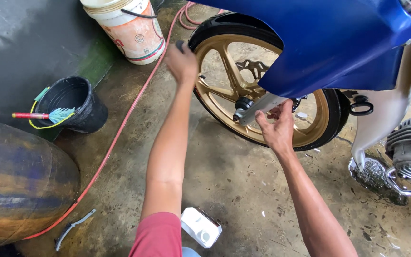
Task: The person pours a cleaning liquid onto a sponge and scrubs the front wheel, brake disc, and fender of a blue and yellow motorcycle. They repeatedly apply the liquid and wipe various parts of the wheel and surrounding bodywork.
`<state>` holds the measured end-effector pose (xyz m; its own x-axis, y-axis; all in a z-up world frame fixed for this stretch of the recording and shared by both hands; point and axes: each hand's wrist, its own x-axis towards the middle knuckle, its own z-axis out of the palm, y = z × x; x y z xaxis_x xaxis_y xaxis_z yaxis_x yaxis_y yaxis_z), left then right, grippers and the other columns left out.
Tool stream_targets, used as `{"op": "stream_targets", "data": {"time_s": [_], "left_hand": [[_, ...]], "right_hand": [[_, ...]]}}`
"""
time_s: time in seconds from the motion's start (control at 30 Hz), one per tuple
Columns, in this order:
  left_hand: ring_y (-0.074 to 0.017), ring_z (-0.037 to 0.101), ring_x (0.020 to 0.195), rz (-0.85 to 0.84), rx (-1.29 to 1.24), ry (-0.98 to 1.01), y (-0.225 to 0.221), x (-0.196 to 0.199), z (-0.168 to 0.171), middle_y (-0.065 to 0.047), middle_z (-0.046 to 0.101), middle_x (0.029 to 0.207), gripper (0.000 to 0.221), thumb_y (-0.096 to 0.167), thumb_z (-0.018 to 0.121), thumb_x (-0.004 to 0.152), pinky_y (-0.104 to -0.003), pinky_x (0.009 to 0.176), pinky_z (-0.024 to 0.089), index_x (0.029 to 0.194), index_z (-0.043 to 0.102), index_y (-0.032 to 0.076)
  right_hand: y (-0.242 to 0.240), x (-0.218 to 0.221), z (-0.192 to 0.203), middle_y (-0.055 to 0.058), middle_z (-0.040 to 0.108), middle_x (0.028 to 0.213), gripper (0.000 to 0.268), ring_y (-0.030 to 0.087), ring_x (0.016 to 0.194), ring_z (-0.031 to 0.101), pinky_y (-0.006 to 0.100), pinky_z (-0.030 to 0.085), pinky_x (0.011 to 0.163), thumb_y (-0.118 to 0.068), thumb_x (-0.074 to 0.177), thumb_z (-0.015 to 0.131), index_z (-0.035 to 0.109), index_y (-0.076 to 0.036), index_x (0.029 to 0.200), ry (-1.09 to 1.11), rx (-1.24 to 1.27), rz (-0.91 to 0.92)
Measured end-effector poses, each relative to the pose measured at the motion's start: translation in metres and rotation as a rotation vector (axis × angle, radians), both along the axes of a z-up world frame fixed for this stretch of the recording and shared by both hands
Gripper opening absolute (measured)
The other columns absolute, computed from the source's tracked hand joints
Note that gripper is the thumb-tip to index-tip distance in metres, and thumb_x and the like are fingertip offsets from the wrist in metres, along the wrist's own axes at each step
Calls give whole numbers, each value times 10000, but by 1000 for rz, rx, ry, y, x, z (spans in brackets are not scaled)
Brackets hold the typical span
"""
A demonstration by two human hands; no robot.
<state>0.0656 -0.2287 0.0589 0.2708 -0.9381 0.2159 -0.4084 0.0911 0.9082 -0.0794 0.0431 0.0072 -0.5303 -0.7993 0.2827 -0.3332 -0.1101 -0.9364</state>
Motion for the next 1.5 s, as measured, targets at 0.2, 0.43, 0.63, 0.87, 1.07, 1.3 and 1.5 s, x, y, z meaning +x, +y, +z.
{"op": "stream_targets", "data": {"time_s": [0.2,0.43,0.63,0.87,1.07,1.3,1.5], "left_hand": [[-105,662,483,-153,-358,53,68,-72,18,-174,786,1023,445,238,446,1050,-247,472,643,1387,526,-41],[-326,269,1621,-703,-994,-262,94,-75,-19,-161,300,1687,623,-249,393,1082,-481,1439,222,1607,283,66],[-206,65,1573,-583,-880,-1557,70,-58,3,-40,96,1711,632,-56,409,1133,-385,1341,73,1650,113,155],[-251,56,1653,-362,-784,-649,-6,-28,-70,-127,48,1747,868,-294,386,940,-410,1423,50,1665,61,55],[-409,158,1578,-326,-451,-323,-34,-19,-147,-251,154,1688,797,-146,536,944,-453,1322,211,1627,144,-23],[-441,553,1339,-327,254,-212,44,-31,-231,-244,565,1468,610,137,458,1022,-536,1174,443,1611,316,198],[-249,626,1267,-4,230,120,157,-98,-339,-70,657,1366,469,368,456,1059,-407,1068,515,1518,453,275]], "right_hand": [[-2,0,-8,60,591,994,391,195,910,569,363,511,793,-230,904,719,424,-107,1129,-1,27,-58],[-3,2,-6,87,547,920,426,217,869,543,386,491,756,-246,899,732,370,-98,1068,-5,100,-115],[-5,4,-5,48,569,910,381,177,812,527,351,457,729,-213,879,721,389,-118,1040,-48,60,-114],[-6,3,-9,41,514,930,370,170,834,501,339,465,746,-195,910,701,365,-120,1045,-56,34,-79],[-15,-3,-26,119,660,1108,440,222,967,645,310,530,791,-101,883,752,445,-72,1197,-73,-35,-61],[-19,-22,-52,155,653,1131,457,256,1030,688,296,571,848,-39,883,802,474,-16,1200,-114,-107,8],[25,2,-30,233,704,985,260,357,903,734,419,598,789,-43,973,690,575,35,1192,52,-67,-71]]}}
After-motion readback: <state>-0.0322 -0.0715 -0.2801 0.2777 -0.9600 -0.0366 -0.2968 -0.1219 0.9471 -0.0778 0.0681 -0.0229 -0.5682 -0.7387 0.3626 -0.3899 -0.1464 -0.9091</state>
